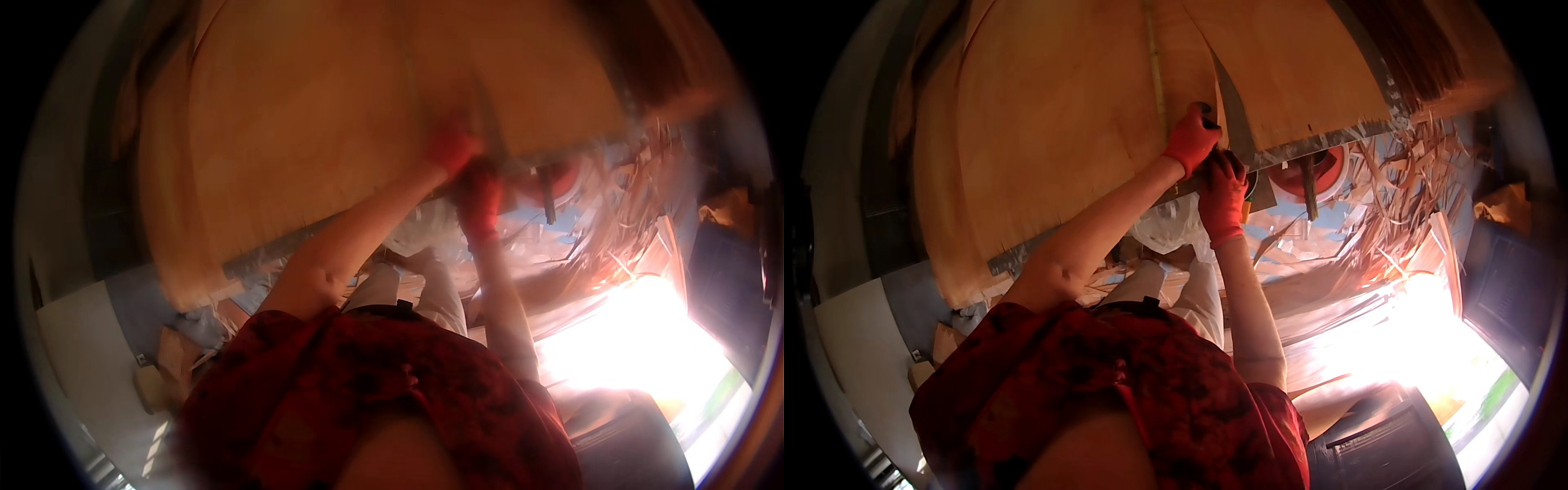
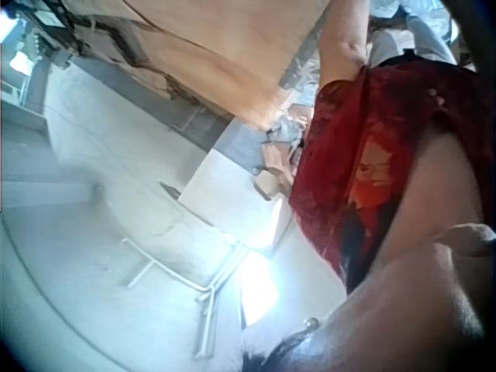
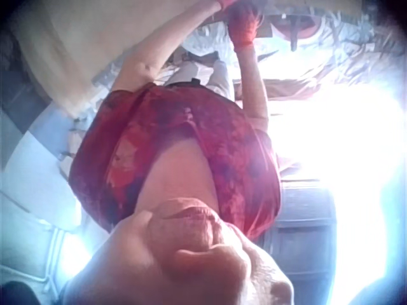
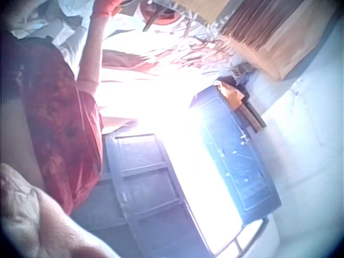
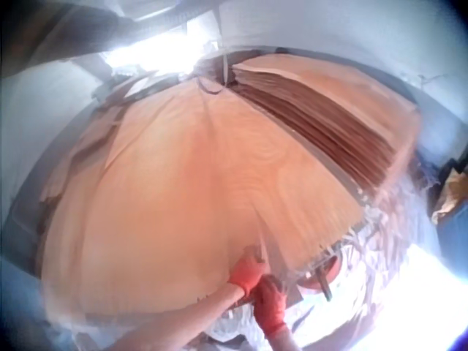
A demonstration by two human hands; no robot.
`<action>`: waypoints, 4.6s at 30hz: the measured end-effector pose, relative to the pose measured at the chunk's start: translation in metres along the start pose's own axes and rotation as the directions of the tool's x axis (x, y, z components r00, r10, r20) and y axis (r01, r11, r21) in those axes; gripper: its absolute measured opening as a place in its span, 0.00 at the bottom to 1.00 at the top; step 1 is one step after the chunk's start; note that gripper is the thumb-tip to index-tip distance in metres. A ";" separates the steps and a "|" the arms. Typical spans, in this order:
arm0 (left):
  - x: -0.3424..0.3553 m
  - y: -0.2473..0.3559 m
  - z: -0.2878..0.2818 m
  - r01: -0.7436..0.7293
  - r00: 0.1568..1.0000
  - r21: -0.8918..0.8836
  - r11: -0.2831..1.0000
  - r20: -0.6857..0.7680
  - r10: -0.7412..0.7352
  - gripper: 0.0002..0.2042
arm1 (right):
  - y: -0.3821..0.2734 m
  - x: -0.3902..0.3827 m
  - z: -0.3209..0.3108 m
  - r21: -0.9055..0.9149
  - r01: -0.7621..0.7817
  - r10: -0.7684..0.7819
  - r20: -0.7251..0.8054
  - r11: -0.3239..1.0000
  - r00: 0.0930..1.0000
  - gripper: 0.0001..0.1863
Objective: The person applies a sheet of veneer onto a large wooden board, smoothing it down by hand and using a tool to press the edges.
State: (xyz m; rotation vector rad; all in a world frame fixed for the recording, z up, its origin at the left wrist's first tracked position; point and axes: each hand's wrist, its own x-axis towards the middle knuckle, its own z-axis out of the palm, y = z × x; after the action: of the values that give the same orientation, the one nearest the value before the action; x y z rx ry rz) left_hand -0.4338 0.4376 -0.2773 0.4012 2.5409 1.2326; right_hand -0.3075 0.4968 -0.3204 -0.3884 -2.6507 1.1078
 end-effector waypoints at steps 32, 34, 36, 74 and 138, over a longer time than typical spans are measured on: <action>0.008 -0.031 -0.001 0.082 0.994 -0.557 0.827 0.100 -0.031 0.19 | -0.029 0.056 -0.037 -0.052 -0.282 0.275 -0.109 0.958 0.955 0.24; 0.008 -0.025 0.000 0.088 0.992 -0.528 0.845 0.124 -0.026 0.18 | -0.024 0.055 -0.035 -0.072 -0.315 0.307 -0.104 0.946 0.946 0.25; 0.007 -0.024 0.001 0.100 0.992 -0.531 0.842 0.120 -0.043 0.18 | -0.025 0.056 -0.035 -0.062 -0.340 0.333 -0.106 0.938 0.937 0.25; -0.004 -0.027 -0.002 -0.596 0.801 0.532 0.601 0.342 0.492 0.32 | -0.124 0.031 -0.190 0.265 -0.240 0.227 0.081 0.934 0.971 0.20; -0.304 -0.189 0.006 0.961 0.121 0.021 -0.277 0.866 0.485 0.18 | -0.137 -0.316 -0.177 -0.107 -0.850 0.441 0.884 0.516 0.156 0.17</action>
State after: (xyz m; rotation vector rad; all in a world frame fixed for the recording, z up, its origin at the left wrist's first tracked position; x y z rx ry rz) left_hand -0.1745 0.2174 -0.3902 -0.4138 -0.1187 1.3020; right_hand 0.0238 0.4150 -0.1386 -1.3838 -2.7428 2.7882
